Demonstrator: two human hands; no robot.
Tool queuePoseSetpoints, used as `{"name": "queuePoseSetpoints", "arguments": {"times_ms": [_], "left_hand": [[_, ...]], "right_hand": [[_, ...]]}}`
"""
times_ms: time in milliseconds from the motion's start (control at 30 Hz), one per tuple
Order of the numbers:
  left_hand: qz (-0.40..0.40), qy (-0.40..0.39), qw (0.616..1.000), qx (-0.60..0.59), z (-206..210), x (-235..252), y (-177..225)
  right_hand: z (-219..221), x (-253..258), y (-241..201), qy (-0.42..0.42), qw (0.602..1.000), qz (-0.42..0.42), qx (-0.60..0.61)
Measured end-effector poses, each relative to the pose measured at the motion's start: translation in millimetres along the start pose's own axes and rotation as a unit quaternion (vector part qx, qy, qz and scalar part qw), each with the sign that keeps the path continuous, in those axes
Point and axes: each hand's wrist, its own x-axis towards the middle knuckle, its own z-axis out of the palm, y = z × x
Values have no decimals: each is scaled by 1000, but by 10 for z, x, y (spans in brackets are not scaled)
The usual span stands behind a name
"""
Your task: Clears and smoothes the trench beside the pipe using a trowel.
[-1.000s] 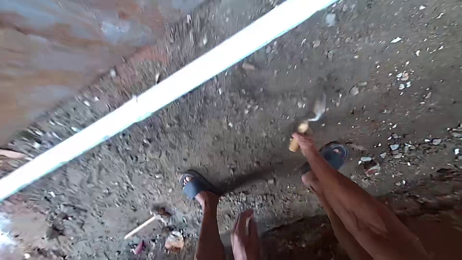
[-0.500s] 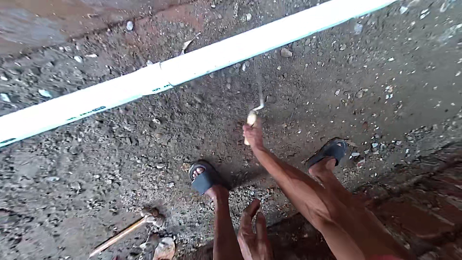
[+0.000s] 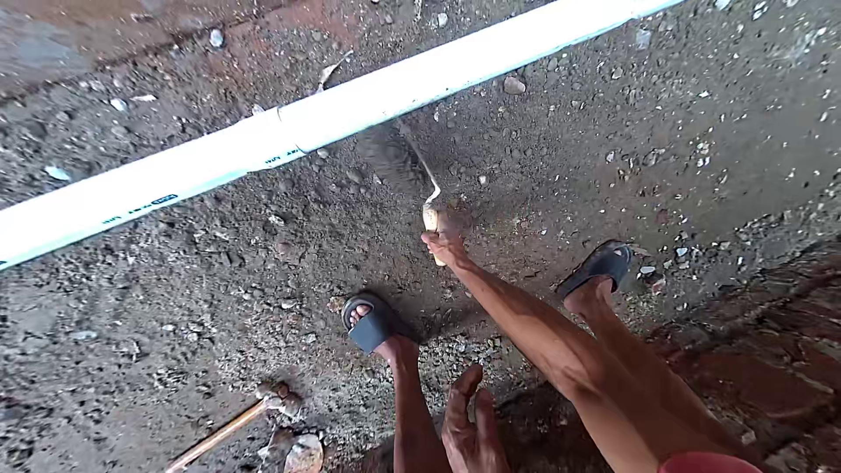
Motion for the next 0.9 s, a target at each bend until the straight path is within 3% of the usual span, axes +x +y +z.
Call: {"name": "queuePoseSetpoints", "arguments": {"times_ms": [100,200,267,333,433,567,700,767,900], "left_hand": [[-4,-2,1000,-1,-16,2,-10],[2,-12,1000,-13,-38,-8,-8],[0,-20,1000,-14,-42,-23,-23],[3,-20,1000,-13,-30,-39,-24],[-9,-14,1000,-7,27,-98,130],[-11,-7,999,-30,23,-91,189],[2,-31,999,-33,-52,-113,163],[3,-33,999,-40,-90,-120,161],[0,-12,998,-62,-143,-104,177]], "right_hand": [[-396,70,142,110,991,21,75],[-769,294,297,227,951,79,195],[-683,287,282,220,936,99,257],[-318,226,282,172,942,81,276],[69,87,352,119,966,65,218],[-358,-243,661,118,990,56,58],[-948,-221,1180,261,932,123,218],[-827,-168,1227,256,911,140,291],[255,-130,857,186,913,93,351]]}}
